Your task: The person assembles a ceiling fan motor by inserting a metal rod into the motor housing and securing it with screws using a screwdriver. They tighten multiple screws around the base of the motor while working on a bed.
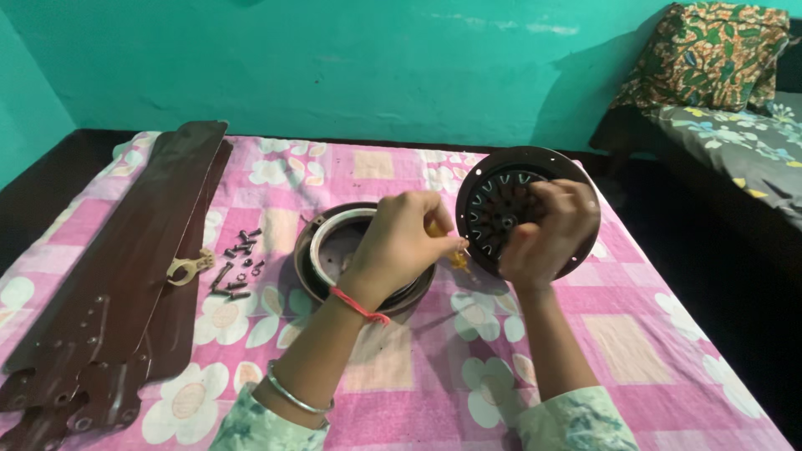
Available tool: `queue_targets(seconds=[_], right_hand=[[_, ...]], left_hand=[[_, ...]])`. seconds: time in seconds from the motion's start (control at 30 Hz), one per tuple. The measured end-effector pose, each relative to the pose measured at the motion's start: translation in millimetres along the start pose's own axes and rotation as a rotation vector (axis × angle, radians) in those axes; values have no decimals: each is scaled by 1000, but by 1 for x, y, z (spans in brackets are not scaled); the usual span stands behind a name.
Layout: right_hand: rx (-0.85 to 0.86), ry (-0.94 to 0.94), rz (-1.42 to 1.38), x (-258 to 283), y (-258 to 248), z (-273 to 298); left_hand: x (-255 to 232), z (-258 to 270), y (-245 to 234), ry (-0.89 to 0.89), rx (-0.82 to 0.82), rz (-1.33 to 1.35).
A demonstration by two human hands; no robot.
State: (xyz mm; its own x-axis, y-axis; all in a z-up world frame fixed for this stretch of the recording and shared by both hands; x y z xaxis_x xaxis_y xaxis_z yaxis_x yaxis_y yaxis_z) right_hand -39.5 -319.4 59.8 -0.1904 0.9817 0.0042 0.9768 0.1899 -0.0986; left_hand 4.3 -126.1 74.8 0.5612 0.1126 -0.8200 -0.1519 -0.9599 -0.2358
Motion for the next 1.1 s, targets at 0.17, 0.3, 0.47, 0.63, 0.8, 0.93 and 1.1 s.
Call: queue_targets(seconds=[0.17, 0.3, 0.47, 0.63, 0.8, 0.93, 1.1], right_hand=[[-166, 724, -116, -156, 1, 33], [-17, 1300, -473, -241, 30, 130], [129, 1504, -915, -246, 84, 171], [579, 1272, -1552, -157, 130, 139], [616, 1264, -1546, -142, 160, 113], [613, 1330, -1524, -145, 172, 122], [684, 1456, -1441, -161, 181, 134]], left_hand=[[53, 11, 38, -184, 243, -102], [55, 33, 65, -137, 485, -196], [51, 15, 52, -134, 289, -175], [65, 10, 32, 33, 93, -187], [90, 13, 31, 41, 57, -238], [89, 17, 34, 101, 40, -333], [90, 14, 30, 91, 7, -209]])
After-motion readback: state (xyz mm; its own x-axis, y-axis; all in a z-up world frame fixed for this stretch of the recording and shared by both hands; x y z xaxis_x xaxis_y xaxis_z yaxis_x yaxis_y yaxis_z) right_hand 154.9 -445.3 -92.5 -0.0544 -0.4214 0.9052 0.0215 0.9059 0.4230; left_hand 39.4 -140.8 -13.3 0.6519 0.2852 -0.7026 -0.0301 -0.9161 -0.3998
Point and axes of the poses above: each hand's wrist, its own z-axis away from the middle knuckle, its own y-axis out of the palm, x = y × z, the point moved 9 cm from there along -z, towards the middle knuckle, and after that the axes turned 15 degrees about z, right-handed, at the moved point
